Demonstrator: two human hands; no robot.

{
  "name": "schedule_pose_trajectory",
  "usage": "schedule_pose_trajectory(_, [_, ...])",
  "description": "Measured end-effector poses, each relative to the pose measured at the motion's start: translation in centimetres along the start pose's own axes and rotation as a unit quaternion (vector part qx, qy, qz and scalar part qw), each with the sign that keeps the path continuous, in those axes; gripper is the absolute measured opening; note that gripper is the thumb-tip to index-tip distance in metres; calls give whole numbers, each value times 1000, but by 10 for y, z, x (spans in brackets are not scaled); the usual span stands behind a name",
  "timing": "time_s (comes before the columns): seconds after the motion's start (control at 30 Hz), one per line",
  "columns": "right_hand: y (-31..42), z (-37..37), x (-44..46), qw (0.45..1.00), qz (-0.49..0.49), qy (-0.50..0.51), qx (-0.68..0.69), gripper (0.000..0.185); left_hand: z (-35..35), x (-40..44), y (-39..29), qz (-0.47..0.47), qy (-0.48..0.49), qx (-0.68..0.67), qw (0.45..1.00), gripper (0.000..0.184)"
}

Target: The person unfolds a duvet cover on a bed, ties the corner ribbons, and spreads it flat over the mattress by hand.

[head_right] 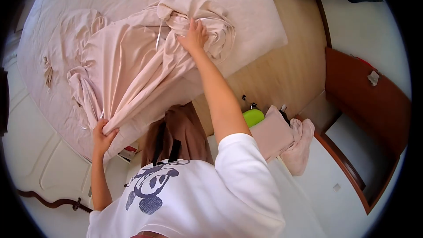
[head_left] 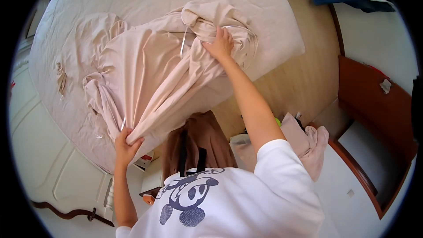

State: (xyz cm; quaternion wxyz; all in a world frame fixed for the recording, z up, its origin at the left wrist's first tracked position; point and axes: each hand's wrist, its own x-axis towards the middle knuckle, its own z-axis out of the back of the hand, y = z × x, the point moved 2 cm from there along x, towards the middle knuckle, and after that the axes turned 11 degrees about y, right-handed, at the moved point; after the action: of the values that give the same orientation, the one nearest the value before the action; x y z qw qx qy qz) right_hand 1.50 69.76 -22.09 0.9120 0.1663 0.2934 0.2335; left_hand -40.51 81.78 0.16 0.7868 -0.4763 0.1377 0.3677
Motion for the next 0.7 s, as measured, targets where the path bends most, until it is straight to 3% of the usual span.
schedule_pose_trajectory(0.1, [19,-1,6,998,-48,41,-4,90,34,-53,22,41,24,24,999,27])
schedule_pose_trajectory(0.23, [19,-4,11,994,-80,75,-30,85,114,-127,92,137,-199,-34,970,17])
schedule_pose_trajectory(0.3, [10,-9,14,992,-73,75,-76,77,154,-154,126,167,-257,59,950,19])
schedule_pose_trajectory(0.4, [-17,-27,14,992,-11,106,-68,74,177,-184,177,298,-331,215,869,21])
schedule_pose_trajectory(0.43, [-21,-32,10,992,-12,88,-90,76,182,-200,228,288,-340,215,869,25])
schedule_pose_trajectory(0.5, [-25,-31,2,988,-43,114,-94,78,156,-173,231,390,-307,278,822,29])
schedule_pose_trajectory(0.6, [-35,-28,-12,981,-52,148,-112,82,74,-92,191,223,-199,123,946,29])
schedule_pose_trajectory(0.63, [-38,-25,-15,979,-50,158,-121,84,43,-58,143,178,-149,17,973,29])
schedule_pose_trajectory(0.7, [-34,-12,-28,971,-23,167,-172,82,-11,-11,104,77,-66,19,995,24])
